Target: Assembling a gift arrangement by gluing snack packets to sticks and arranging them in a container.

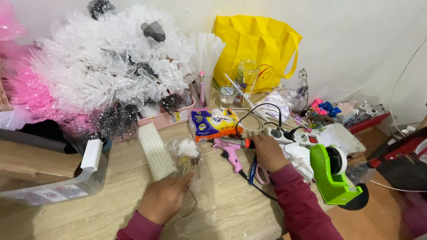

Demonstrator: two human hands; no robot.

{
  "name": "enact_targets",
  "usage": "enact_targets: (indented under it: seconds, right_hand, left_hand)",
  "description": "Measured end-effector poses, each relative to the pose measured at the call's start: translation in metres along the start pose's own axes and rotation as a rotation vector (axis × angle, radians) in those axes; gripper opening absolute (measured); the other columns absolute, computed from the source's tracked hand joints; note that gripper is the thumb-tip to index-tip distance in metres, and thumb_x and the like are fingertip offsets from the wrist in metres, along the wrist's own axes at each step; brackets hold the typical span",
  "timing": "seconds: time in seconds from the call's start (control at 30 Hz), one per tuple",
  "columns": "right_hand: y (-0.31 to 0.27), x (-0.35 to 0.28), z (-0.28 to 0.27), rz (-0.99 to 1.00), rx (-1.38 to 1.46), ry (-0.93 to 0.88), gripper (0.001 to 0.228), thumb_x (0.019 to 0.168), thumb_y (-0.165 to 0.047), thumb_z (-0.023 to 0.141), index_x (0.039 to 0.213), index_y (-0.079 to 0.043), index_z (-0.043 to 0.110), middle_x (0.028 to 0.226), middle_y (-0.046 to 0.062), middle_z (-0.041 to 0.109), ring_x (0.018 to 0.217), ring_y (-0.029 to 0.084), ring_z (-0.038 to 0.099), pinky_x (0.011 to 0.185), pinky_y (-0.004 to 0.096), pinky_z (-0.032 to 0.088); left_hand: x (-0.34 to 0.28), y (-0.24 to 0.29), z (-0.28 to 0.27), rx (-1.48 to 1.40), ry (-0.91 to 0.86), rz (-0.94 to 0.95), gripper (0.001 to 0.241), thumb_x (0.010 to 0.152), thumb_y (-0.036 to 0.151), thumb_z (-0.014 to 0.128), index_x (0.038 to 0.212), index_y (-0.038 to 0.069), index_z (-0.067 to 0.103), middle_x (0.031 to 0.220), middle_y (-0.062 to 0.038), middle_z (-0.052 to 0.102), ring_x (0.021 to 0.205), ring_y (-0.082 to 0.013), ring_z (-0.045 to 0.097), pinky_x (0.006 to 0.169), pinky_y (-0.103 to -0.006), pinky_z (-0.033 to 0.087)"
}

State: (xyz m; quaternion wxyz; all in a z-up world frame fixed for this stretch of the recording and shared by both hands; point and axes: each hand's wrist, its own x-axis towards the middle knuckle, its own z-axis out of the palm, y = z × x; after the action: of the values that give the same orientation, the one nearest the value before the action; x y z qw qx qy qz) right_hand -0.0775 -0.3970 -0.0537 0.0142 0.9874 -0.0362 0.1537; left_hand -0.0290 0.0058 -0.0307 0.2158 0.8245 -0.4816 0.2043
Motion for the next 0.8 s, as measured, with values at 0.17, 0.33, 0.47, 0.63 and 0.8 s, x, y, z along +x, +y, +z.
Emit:
enact_targets:
  seconds: [0.17,0.33,0.47,0.63,0.8]
  right_hand:
    - [-0.024,-0.029,-0.024,-0.081,0.139,0.024,0.048,0.080,0.006,0.061,0.125,-0.011,0.063,0.115,0.013,0.065,0.102,0.035,0.058,0.089,0.045,0.046]
    - [-0.060,-0.061,-0.053,-0.199,0.242,0.030,0.038,0.082,0.002,0.059,0.120,-0.004,0.062,0.123,0.016,0.063,0.107,0.036,0.058,0.092,0.046,0.048]
    - [-0.090,-0.069,-0.067,-0.353,0.232,0.178,0.047,0.073,-0.001,0.072,0.119,-0.007,0.065,0.117,0.012,0.064,0.100,0.031,0.061,0.086,0.042,0.051]
    - [-0.113,-0.074,-0.058,-0.407,0.243,0.205,0.038,0.087,-0.007,0.071,0.125,-0.011,0.068,0.131,0.010,0.064,0.117,0.028,0.061,0.103,0.047,0.045]
    - [-0.128,-0.067,-0.068,-0.495,0.279,0.104,0.024,0.087,-0.002,0.068,0.112,-0.005,0.070,0.124,0.016,0.064,0.118,0.035,0.059,0.105,0.053,0.041]
  left_hand:
    - [0.004,0.005,-0.012,-0.005,0.033,0.020,0.041,0.083,0.009,0.062,0.123,0.019,0.066,0.066,-0.004,0.061,0.054,-0.0275,0.059,0.035,-0.0463,0.042]
    - [0.004,0.006,-0.019,-0.039,0.138,0.084,0.042,0.081,0.002,0.063,0.121,0.012,0.069,0.073,-0.006,0.067,0.058,-0.0278,0.062,0.042,-0.0446,0.046]
    - [0.002,0.002,-0.018,-0.040,0.121,0.056,0.038,0.086,0.015,0.066,0.124,0.015,0.069,0.101,-0.007,0.078,0.077,-0.0264,0.074,0.057,-0.0425,0.058]
    - [0.002,0.002,-0.025,-0.047,0.138,0.057,0.038,0.087,0.012,0.063,0.124,0.017,0.069,0.101,-0.005,0.078,0.075,-0.0240,0.073,0.054,-0.0403,0.057]
    - [-0.004,-0.008,-0.028,0.043,0.165,-0.011,0.038,0.088,0.016,0.065,0.125,0.021,0.068,0.075,-0.002,0.071,0.062,-0.0237,0.065,0.052,-0.0410,0.051]
